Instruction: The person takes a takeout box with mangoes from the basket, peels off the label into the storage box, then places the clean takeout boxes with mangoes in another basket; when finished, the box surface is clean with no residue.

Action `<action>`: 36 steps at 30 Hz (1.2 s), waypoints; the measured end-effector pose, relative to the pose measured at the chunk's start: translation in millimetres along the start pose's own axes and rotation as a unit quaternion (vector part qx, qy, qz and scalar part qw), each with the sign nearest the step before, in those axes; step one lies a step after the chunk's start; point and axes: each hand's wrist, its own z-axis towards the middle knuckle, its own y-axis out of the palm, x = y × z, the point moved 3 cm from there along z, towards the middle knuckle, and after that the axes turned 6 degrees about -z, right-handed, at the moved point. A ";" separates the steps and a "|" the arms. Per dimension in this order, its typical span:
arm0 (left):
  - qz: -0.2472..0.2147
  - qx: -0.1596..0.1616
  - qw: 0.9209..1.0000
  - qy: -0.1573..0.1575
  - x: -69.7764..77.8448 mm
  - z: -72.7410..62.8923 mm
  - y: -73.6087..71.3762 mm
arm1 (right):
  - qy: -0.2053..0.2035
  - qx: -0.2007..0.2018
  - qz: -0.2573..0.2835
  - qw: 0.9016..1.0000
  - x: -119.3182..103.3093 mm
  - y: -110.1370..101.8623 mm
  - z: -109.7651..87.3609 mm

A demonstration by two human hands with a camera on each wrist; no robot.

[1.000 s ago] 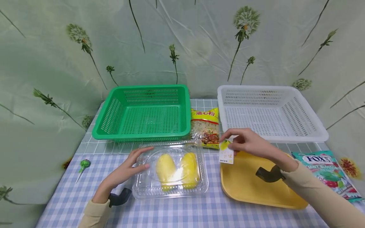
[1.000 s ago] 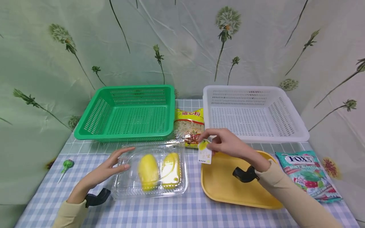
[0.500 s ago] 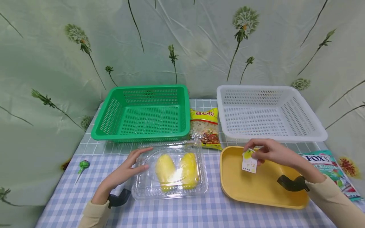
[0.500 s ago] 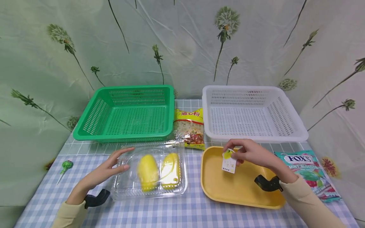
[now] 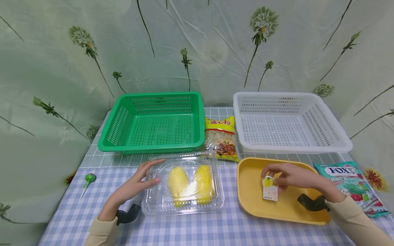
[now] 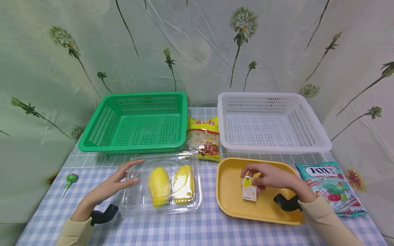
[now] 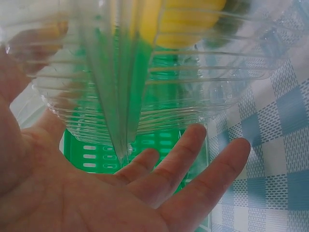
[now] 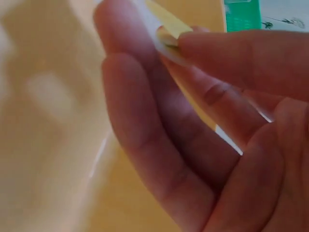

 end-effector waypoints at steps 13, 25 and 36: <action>0.000 0.001 1.000 -0.001 1.6 -0.7 -0.1 | 0.068 0.038 -0.074 0.994 4.5 -1.3 -0.8; 0.001 0.002 1.000 0.000 -0.7 -0.4 0.4 | -0.031 0.154 0.047 0.986 0.6 -32.3 -22.1; 0.000 0.000 1.000 -0.006 -0.6 -0.4 0.5 | -0.004 0.225 0.088 0.970 21.5 -50.3 -44.9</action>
